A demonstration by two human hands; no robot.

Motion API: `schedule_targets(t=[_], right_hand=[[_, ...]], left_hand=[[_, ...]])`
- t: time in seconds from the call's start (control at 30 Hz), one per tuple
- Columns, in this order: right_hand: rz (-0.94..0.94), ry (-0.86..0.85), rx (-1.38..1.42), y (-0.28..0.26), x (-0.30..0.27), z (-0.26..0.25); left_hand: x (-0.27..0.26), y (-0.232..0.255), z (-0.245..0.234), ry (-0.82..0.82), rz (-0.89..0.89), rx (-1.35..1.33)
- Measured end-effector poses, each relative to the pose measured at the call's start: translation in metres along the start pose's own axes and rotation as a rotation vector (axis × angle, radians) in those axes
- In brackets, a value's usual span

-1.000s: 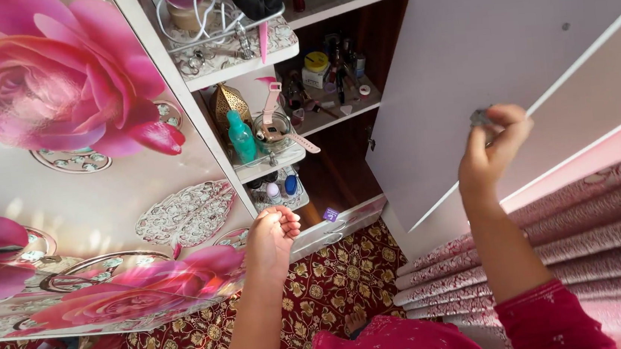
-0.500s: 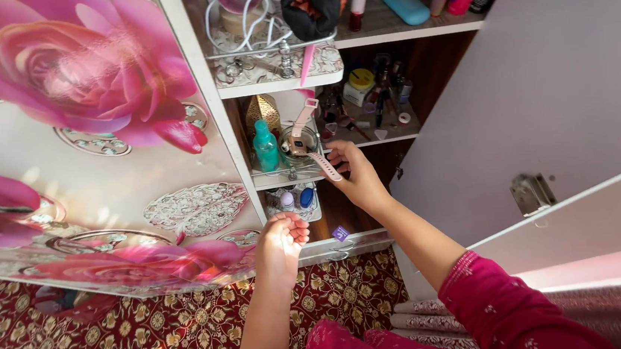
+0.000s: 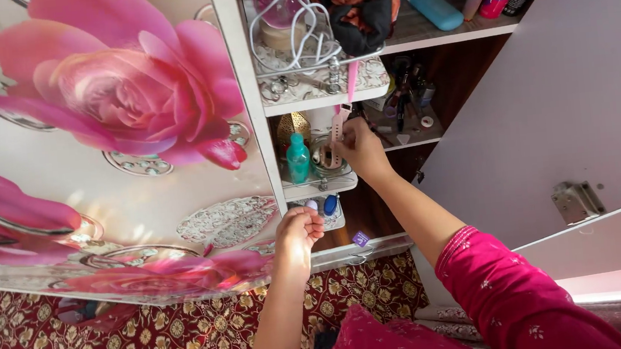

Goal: Organizing personal items and checking clothing inside a wardrobe.

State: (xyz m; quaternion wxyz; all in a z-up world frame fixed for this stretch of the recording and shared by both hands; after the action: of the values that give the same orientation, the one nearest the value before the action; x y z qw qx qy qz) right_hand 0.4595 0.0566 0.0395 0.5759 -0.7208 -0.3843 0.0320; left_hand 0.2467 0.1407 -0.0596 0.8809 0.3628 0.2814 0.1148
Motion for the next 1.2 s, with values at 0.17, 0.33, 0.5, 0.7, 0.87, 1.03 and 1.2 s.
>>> schedule_targets(t=[0.17, 0.33, 0.5, 0.7, 0.87, 1.03, 1.2], right_hand=[[-0.196, 0.176, -0.336, 0.002, 0.001, 0.005], [-0.098, -0.030, -0.470, 0.005, 0.012, 0.007], [0.093, -0.079, -0.499, -0.013, 0.022, 0.011], [0.104, -0.051, -0.535, -0.008, 0.029, 0.009], [0.110, -0.078, -0.549, -0.002, 0.029, 0.007], [0.130, -0.089, -0.507, -0.012, 0.034, 0.003], [0.143, -0.099, -0.433, -0.010, 0.041, 0.004]], left_hand=[[0.014, 0.026, -0.011, 0.015, 0.268, 0.372], [-0.032, 0.091, 0.044, 0.325, 0.475, 1.100], [-0.033, 0.105, 0.072, 0.469, 0.501, 1.291], [0.028, 0.062, 0.046, 0.691, 0.659, 1.224], [0.013, 0.070, 0.056, 0.645, 0.781, 1.028], [-0.009, 0.062, 0.049, 0.418, 1.276, 0.881], [-0.033, 0.068, 0.052, 0.296, 1.160, 0.831]])
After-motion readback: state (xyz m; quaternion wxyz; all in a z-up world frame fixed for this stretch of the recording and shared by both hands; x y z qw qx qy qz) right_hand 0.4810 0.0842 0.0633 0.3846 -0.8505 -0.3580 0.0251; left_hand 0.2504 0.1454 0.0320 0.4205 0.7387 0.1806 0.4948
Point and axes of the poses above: each hand's wrist, its own x-axis towards the middle knuckle, its own z-axis out of the palm, y = z × x, the point moved 4 cm from there along x, towards the middle knuckle, and after that the axes turned 8 degrees about -z, right-handed, at the moved point
